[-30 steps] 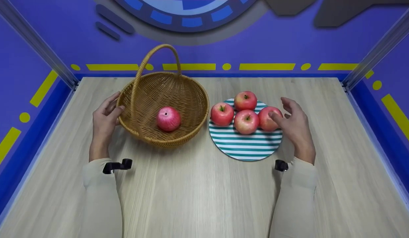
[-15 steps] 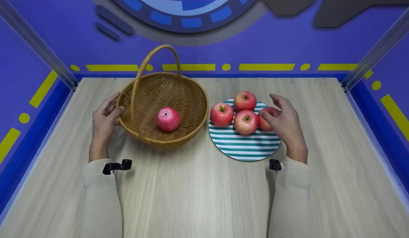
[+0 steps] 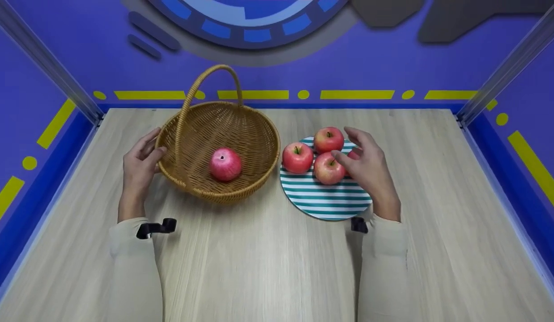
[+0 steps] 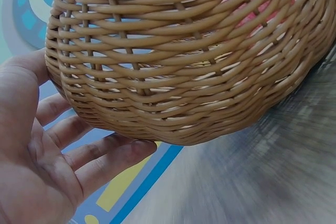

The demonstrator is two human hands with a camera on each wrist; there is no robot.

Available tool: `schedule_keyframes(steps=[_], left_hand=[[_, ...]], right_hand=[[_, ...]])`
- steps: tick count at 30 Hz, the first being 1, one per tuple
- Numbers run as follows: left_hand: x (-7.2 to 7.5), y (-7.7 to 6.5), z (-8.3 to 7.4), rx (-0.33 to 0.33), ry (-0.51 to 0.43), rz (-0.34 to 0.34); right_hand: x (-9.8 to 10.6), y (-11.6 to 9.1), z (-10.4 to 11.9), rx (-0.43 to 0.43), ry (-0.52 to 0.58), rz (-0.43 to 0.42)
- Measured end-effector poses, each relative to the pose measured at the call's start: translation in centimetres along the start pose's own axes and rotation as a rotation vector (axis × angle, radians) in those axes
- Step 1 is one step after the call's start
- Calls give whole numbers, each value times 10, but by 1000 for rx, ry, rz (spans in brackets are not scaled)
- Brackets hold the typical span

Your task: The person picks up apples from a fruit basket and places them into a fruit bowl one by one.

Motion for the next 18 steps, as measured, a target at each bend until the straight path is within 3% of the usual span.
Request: schedule_keyframes(steps=[9,18], left_hand=[[4,-3,2,-7,-27,14],[1,0,-2,-11,-3,8]], right_hand=[[-32,1,28,104,58,72],[-63,7,61,129,-19,235]])
Point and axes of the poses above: each hand's wrist, its own y-axis towards the middle knuckle, its own x-axis out of the back of the hand, z = x × y, the point moved 6 cm from there along y, towards the middle knuckle, and after that the axes turned 8 degrees about -z, right-handed, at the moved point
